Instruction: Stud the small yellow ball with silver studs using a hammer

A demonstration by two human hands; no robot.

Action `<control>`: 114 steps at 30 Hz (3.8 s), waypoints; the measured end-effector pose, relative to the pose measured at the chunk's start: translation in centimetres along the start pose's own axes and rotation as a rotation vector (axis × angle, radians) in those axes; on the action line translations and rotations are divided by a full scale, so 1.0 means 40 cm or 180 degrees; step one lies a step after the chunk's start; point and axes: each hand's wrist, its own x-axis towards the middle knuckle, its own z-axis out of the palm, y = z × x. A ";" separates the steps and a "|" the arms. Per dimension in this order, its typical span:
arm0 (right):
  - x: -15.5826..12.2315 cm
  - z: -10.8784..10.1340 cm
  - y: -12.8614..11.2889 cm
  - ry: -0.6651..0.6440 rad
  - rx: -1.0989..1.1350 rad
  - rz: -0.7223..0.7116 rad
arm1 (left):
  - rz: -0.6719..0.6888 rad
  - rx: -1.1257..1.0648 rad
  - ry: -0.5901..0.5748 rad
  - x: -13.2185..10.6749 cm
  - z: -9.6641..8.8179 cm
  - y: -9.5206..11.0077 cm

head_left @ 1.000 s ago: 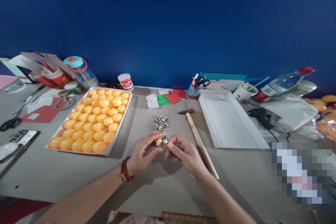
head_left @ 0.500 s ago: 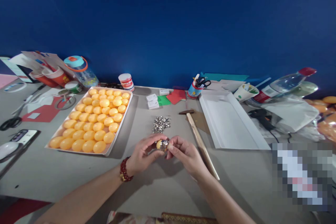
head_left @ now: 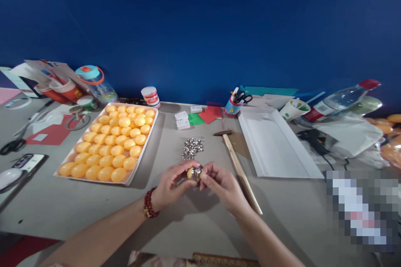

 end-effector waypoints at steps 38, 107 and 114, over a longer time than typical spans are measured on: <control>0.027 -0.168 0.001 0.1512 -0.2102 -0.0794 | -0.0327 -0.1357 0.0590 0.023 -0.017 -0.016; 0.052 -0.170 0.025 0.1851 -0.3804 -0.0784 | -0.0327 -0.1467 0.0641 0.018 -0.020 -0.024; 0.079 -0.195 0.063 0.1927 -0.4283 -0.0422 | -0.0297 -0.1208 0.0404 0.014 -0.017 -0.003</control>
